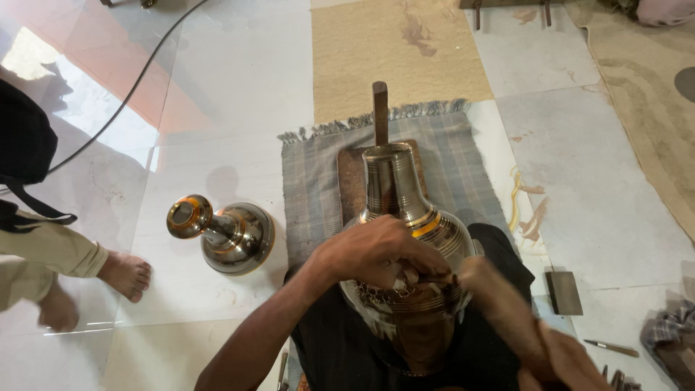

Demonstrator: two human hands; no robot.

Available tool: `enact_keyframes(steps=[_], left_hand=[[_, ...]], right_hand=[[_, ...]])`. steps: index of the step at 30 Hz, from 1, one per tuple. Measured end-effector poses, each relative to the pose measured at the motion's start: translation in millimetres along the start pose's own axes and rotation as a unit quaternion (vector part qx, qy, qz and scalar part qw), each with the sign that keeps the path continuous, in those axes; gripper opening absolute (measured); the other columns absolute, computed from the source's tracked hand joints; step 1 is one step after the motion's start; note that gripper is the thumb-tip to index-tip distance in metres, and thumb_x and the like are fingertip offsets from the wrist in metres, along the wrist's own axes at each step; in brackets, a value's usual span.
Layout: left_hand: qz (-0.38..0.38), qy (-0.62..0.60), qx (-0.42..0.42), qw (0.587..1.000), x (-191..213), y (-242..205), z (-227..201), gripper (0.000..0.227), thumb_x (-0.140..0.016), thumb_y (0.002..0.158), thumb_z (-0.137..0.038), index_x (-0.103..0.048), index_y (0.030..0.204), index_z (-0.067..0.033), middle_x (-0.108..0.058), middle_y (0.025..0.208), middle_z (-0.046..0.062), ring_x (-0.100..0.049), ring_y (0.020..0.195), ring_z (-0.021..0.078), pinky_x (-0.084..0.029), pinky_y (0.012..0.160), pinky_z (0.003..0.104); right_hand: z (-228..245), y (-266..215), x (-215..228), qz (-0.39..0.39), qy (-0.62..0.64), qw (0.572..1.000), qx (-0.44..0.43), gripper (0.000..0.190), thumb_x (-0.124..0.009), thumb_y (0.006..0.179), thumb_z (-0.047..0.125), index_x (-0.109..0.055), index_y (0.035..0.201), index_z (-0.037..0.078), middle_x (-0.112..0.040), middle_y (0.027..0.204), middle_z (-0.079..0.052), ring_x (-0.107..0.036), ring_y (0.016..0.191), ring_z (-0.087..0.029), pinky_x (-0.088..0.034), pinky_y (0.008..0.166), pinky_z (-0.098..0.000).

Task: The person sits on the floor and uses a wooden mallet to hammer a metal vessel placed on a wooden block. They repeatedly strike the vessel's surface to shape or emboss it while holding it steady with the other hand.

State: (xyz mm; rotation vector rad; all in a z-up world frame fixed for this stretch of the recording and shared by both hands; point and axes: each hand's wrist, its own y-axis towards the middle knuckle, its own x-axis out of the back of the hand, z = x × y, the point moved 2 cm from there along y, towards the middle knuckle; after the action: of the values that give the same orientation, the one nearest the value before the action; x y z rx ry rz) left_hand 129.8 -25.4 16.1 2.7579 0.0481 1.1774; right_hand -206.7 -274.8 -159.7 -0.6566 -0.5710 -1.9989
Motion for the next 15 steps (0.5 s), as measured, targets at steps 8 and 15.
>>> enact_keyframes(steps=[8, 15], left_hand=[[-0.164, -0.024, 0.055, 0.985, -3.4, -21.9, -18.5, 0.048, -0.066, 0.080, 0.012, -0.074, 0.119, -0.0159, -0.079, 0.099, 0.005, -0.078, 0.081, 0.0165, -0.063, 0.064, 0.028], [-0.373, -0.109, 0.127, 0.912, -25.6, -40.6, -43.1, 0.039, -0.051, 0.085, 0.019, -0.071, 0.114, 0.0030, -0.080, 0.100, 0.011, -0.082, 0.089, 0.0201, -0.069, 0.077, 0.029]], right_hand=[[99.9, 45.8, 33.5, -0.034, 0.006, 0.999, 0.023, 0.070, -0.073, 0.067, -0.001, -0.066, 0.136, 0.002, -0.074, 0.117, -0.021, -0.073, 0.104, -0.027, -0.057, 0.091, -0.0350], [204.3, 147.3, 67.9, 0.212, -0.148, 0.965, -0.036, 0.068, -0.076, 0.082, 0.004, -0.056, 0.140, 0.034, -0.071, 0.125, 0.006, -0.073, 0.079, -0.016, -0.064, 0.076, -0.0284]])
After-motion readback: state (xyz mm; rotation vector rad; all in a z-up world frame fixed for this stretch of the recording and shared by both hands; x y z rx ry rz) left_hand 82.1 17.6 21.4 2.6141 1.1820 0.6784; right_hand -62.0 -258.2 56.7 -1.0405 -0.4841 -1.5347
